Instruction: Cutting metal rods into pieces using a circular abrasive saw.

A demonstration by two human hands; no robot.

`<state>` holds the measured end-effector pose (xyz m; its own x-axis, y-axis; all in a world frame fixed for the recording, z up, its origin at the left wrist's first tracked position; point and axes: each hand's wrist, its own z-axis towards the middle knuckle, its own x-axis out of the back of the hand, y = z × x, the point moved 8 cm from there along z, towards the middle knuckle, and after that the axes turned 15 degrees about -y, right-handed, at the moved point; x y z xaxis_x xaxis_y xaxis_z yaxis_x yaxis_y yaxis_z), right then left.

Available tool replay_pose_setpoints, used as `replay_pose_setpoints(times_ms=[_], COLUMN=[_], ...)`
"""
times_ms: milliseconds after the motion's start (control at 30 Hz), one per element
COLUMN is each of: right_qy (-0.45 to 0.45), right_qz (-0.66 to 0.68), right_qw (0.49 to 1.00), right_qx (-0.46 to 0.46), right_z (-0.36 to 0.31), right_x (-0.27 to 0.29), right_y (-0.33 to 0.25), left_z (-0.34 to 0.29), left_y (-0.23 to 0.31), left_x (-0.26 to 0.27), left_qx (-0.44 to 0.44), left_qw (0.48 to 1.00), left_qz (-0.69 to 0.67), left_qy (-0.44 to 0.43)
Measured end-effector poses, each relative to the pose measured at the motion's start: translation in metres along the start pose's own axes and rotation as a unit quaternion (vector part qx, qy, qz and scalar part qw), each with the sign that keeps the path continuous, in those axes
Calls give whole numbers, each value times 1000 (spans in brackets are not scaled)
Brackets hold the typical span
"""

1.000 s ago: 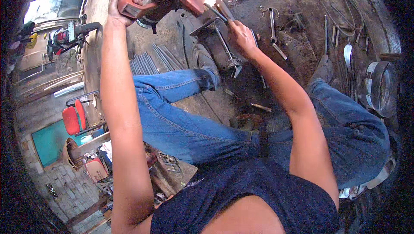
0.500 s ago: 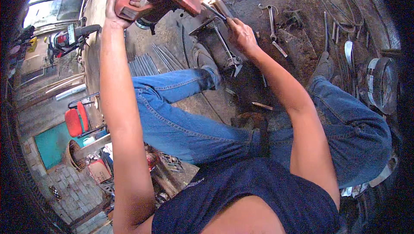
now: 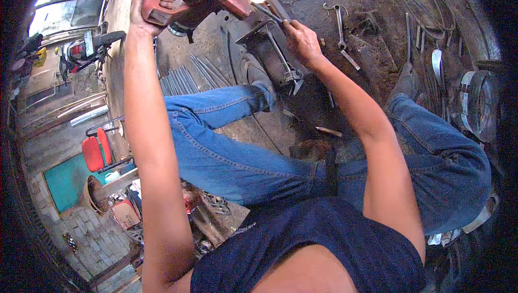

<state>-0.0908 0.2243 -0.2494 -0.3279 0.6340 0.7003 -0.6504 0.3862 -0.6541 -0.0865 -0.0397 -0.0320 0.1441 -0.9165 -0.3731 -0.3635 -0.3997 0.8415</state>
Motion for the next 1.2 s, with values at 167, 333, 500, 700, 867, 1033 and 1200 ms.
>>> replay_pose_setpoints(times_ms=[167, 333, 500, 700, 867, 1033, 1200], right_qy=[6, 7, -61, -28, -36, -97, -113], right_qz=[-14, -13, -1, 80, 170, 226, 276], right_qw=[1000, 1000, 998, 996, 985, 968, 948], right_qx=[9, 16, -27, 0, -4, -46, -108], right_z=[2, 2, 5, 2, 9, 15, 21], right_x=[-3, -3, -12, -10, -15, -26, -33], right_y=[1, 1, 6, 1, 3, 6, 13], left_z=[1, -1, 1, 2, 2, 1, -2], left_y=[-4, -2, -1, 1, 0, 0, 1], left_x=[-4, -2, 2, 10, 6, 2, 1], left_qx=[31, 18, 14, 15, 28, 21, 7], left_qw=[999, 1000, 1000, 1000, 999, 999, 1000], left_qz=[-12, 4, -19, -18, -16, -10, 0], left_qy=[-33, -15, -20, -10, -33, -29, 11])
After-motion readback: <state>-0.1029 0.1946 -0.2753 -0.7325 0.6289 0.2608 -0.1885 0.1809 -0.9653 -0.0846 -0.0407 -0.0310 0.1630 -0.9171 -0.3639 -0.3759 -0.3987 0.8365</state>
